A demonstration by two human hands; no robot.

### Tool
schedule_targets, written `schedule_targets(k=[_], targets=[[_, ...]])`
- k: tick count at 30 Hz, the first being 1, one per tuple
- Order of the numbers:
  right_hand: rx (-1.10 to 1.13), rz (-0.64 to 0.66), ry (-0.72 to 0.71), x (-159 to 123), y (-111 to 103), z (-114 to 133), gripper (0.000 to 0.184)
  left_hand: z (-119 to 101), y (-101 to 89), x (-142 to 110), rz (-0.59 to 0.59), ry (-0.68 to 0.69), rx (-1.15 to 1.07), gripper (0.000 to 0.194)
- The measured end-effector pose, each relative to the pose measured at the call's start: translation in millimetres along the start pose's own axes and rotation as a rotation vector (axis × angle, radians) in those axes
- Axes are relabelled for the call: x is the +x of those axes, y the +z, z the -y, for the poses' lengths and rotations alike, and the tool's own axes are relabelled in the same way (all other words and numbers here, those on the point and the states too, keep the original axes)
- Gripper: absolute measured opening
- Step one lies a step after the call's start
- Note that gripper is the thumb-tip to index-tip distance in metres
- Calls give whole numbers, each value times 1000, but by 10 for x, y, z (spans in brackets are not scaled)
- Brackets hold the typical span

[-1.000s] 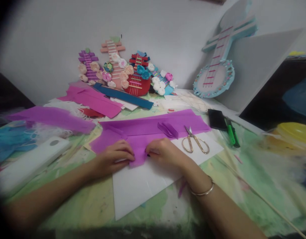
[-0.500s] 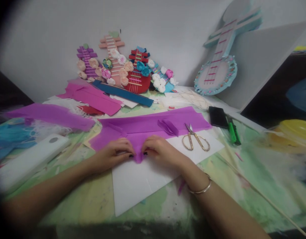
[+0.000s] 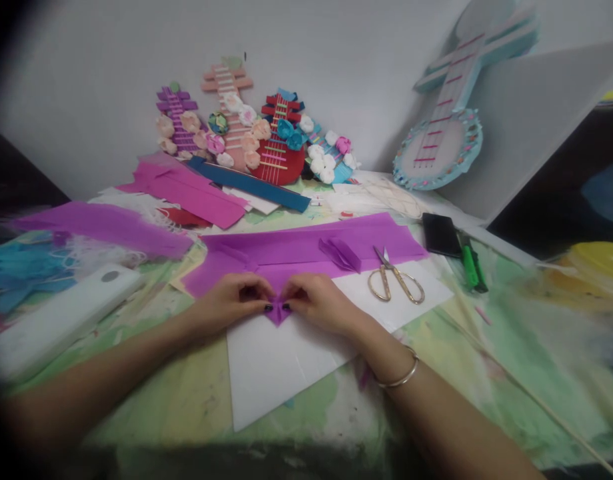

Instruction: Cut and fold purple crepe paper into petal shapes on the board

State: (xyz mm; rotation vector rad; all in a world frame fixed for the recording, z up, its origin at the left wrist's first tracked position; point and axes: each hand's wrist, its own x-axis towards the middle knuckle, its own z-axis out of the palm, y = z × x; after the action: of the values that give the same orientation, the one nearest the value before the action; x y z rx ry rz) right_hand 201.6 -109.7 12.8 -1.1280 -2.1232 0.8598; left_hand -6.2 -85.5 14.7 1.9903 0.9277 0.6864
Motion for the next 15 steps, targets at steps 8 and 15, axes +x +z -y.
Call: schedule_targets(k=[8, 15], targets=[[-20, -18, -18, 12, 25, 0, 7, 7, 5, 0, -5, 35, 43, 8], [-43, -2, -25, 14, 15, 12, 9, 26, 6, 2, 0, 36, 62, 9]])
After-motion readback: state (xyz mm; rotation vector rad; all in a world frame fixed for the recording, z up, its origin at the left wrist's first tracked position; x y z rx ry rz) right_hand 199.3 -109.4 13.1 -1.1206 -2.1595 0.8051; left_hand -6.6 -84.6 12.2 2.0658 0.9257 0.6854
